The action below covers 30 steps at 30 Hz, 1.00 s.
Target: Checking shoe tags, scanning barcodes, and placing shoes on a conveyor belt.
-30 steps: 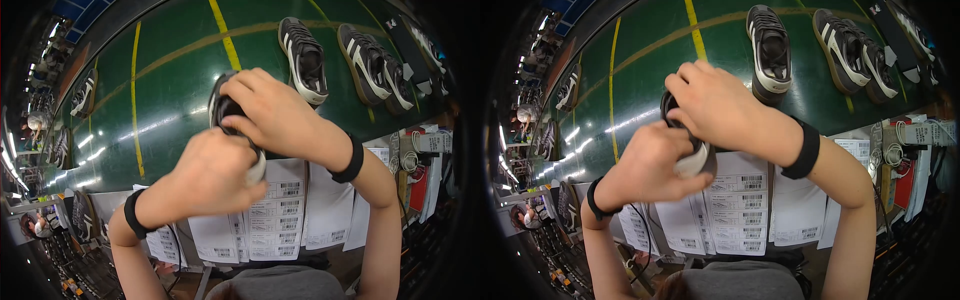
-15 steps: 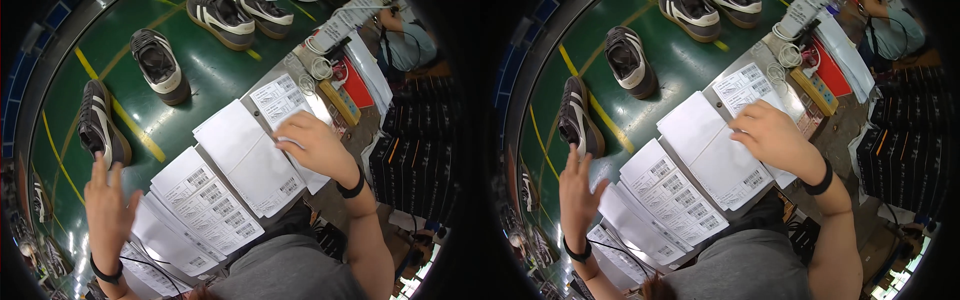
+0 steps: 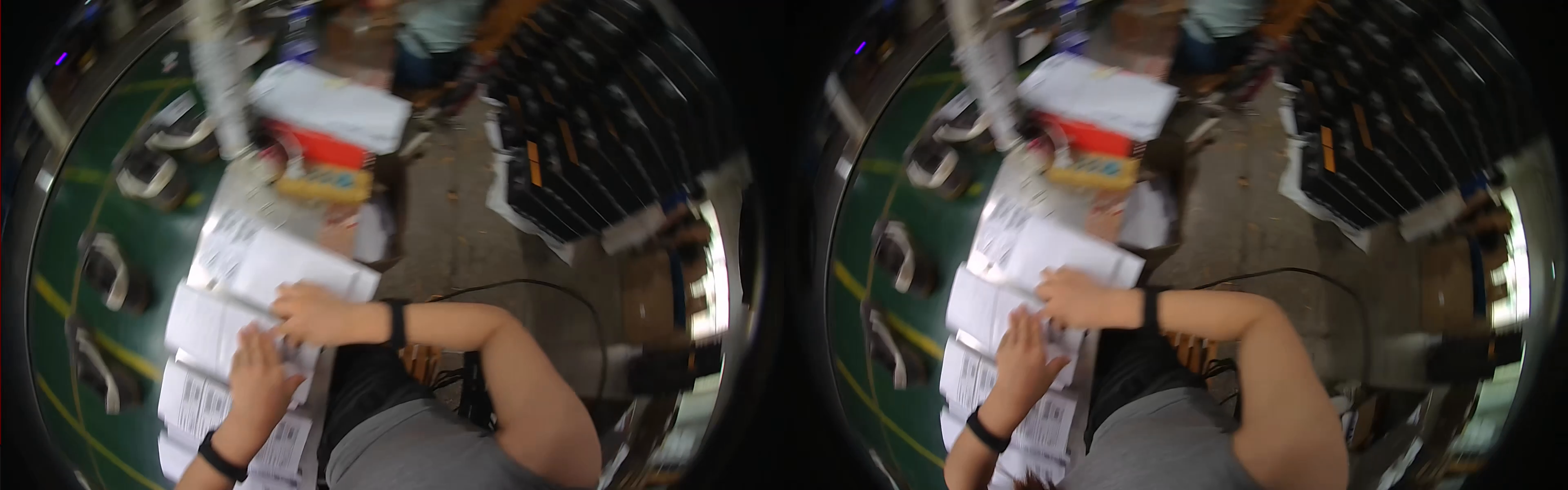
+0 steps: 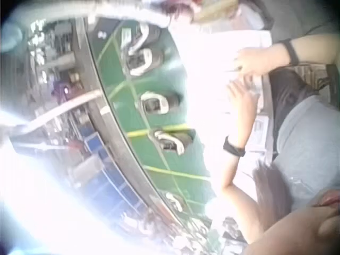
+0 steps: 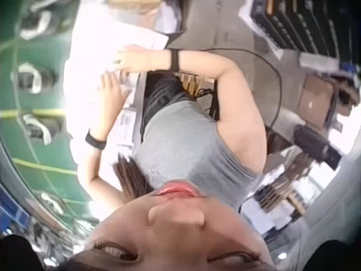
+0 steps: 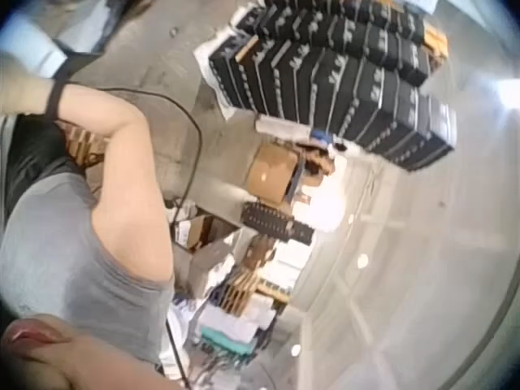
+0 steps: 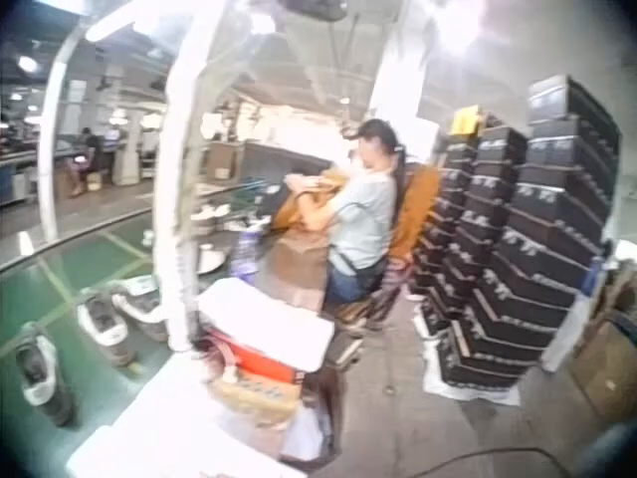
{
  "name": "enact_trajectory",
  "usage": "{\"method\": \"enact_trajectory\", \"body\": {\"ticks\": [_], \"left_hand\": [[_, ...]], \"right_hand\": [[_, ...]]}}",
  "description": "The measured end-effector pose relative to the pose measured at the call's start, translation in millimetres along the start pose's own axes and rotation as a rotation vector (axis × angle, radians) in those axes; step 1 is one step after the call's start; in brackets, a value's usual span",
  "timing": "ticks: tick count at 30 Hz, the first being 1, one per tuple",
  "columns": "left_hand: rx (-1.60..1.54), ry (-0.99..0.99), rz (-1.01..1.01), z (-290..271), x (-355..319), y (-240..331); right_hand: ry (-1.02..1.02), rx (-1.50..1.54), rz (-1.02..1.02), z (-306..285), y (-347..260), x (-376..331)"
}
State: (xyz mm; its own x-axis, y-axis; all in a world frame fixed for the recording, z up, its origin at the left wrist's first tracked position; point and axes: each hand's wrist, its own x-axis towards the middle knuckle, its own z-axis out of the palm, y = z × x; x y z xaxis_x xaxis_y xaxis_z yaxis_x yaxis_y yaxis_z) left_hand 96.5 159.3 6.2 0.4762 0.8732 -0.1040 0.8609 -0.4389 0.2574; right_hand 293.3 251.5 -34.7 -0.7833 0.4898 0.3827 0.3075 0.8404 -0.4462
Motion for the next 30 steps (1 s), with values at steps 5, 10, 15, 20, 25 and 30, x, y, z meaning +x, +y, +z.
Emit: {"method": "enact_trajectory", "body": {"ticks": [5, 10, 15, 20, 25, 30], "left_hand": [[0.016, -0.144, -0.005, -1, 10, -12], [0.052, -0.138, -0.015, -13, 29, -2], [0.041, -0.159, -0.050, -16, 22, -14], [0.063, -0.084, -0.020, -12, 26, -15], [0.047, -0.058, -0.077, 2, 13, -17], [0.016, 0.028, -0.028, -2, 8, -24]], "right_hand": [[0.074, -0.013, 0.125, 20, 6, 0], [0.207, -0.162, -0.003, 26, 18, -17], [-0.012, -0.207, -0.014, 3, -2, -18], [-0.148, -0.040, 0.033, -16, 14, 3], [-0.220, 0.004, -0.155, 4, 26, 26], [-0.151, -0.023, -0.272, 0, 29, 31]]}}
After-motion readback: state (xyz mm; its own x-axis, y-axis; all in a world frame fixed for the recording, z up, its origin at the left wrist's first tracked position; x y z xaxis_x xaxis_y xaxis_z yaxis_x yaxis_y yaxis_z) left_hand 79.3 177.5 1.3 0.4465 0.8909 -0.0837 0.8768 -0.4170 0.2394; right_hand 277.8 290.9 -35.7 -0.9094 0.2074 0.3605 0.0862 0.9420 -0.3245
